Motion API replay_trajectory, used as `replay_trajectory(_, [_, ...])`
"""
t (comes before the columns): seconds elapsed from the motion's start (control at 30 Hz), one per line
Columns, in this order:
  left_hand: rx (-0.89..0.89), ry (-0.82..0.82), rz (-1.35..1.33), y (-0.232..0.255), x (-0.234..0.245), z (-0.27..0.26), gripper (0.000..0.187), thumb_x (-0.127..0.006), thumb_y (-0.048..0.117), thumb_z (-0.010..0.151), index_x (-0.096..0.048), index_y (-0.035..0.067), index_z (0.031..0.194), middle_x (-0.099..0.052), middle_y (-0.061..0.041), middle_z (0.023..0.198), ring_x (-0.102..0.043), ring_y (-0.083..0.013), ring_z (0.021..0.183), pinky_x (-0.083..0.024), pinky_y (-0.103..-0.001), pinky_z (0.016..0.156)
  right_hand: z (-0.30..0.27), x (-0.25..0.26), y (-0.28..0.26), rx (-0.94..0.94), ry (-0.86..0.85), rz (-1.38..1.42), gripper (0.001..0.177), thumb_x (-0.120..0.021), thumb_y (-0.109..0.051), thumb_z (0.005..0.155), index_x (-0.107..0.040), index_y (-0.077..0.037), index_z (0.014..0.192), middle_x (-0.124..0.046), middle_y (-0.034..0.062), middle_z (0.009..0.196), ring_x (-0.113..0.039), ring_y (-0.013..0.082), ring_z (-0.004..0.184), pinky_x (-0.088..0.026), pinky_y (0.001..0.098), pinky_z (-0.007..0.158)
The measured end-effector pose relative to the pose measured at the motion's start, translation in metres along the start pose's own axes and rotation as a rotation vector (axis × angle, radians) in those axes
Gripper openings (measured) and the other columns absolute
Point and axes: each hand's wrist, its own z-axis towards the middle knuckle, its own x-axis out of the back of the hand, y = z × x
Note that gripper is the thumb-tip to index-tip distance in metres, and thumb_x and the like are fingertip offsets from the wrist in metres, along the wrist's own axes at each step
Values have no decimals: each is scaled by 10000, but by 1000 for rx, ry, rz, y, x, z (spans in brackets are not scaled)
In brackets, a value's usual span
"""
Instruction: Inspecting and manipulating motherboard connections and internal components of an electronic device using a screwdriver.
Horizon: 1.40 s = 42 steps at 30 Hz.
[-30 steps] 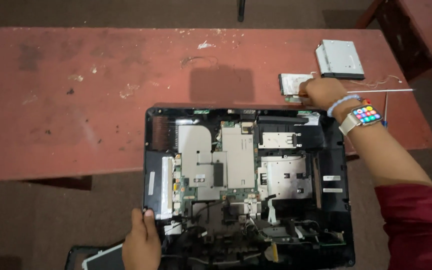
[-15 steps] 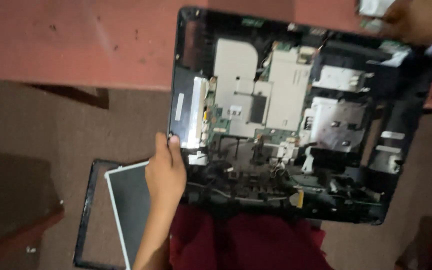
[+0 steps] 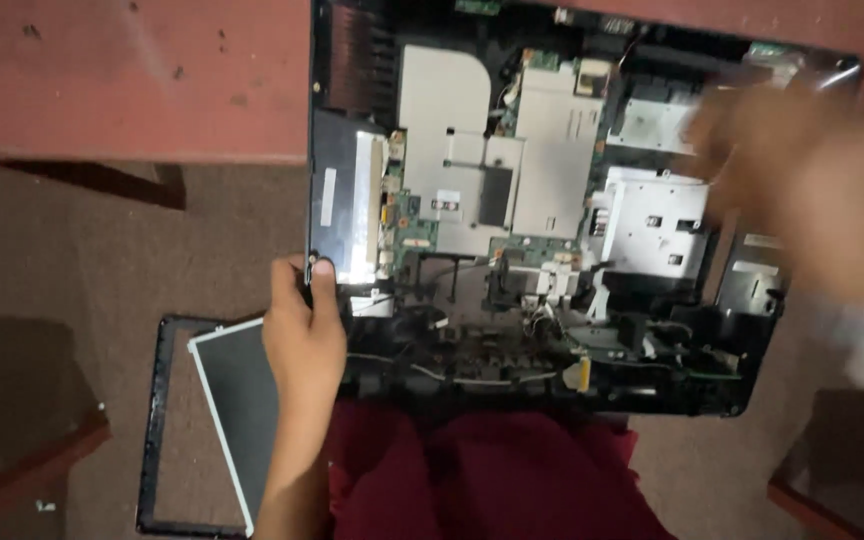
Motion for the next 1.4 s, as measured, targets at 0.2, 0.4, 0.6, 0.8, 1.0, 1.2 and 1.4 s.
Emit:
replay_trajectory(0.2, [-320,231,-126,2,3,-12,275,-467,279,1031,-542,18,1078,-532,-102,986,-524,-248,874,-434,-372,748,-92,23,-157,402,-58,663,289,-544,-292,900,-541,-171,1163,-603,59,1032,-645,290,603,-484,442,422])
replay_trajectory(0.4, [-838,394,162,-5,2,-28,236,-547,321,967,-670,142,1060,-592,-120,1106,-544,-363,1028,-336,-496,900,-99,-2,-197,247,262,516,309,-645,-388,871,-595,-210,1118,-564,-79,951,-608,128,640,-455,243,506])
replay_trajectory(0.6, [-1076,75,446,35,6,-37,263,-708,78,784,-676,109,1043,-540,-117,1298,-502,-284,1193,-365,-591,1005,-98,60,-147,-99,-682,714,136,-556,-330,924,-605,-302,1048,-633,-49,1105,-664,108,802,-540,258,504])
replay_trajectory(0.8, [-1063,256,797,55,-21,-44,151,-596,76,922,-737,67,869,-603,-158,1222,-533,-303,1122,-367,-565,1106,-164,20,-120,-279,107,847,333,-848,-117,858,-723,-22,1151,-706,142,1074,-647,170,718,-558,291,658])
replay_trajectory(1.0, [-1010,256,897,60,-30,-40,131,-642,98,904,-674,138,783,-612,-100,1134,-547,-266,1090,-334,-561,1132,-170,21,-129,-490,27,1064,309,-786,-107,852,-696,13,1121,-684,149,1096,-663,185,746,-563,277,659])
replay_trajectory(1.2, [-1042,167,682,57,-20,-26,157,-646,7,747,-687,104,863,-574,-134,1132,-532,-304,1095,-334,-595,1088,-112,42,-148,-92,-671,774,199,-493,-390,940,-578,-301,1097,-604,-69,1162,-633,114,843,-575,259,456])
replay_trajectory(1.4, [-837,34,230,47,-10,-17,183,-787,199,850,-615,135,844,-574,-74,1142,-586,-273,1111,-223,-544,1095,-89,31,-189,226,169,602,268,-632,-301,886,-605,-154,1108,-564,-2,949,-601,178,649,-474,339,464])
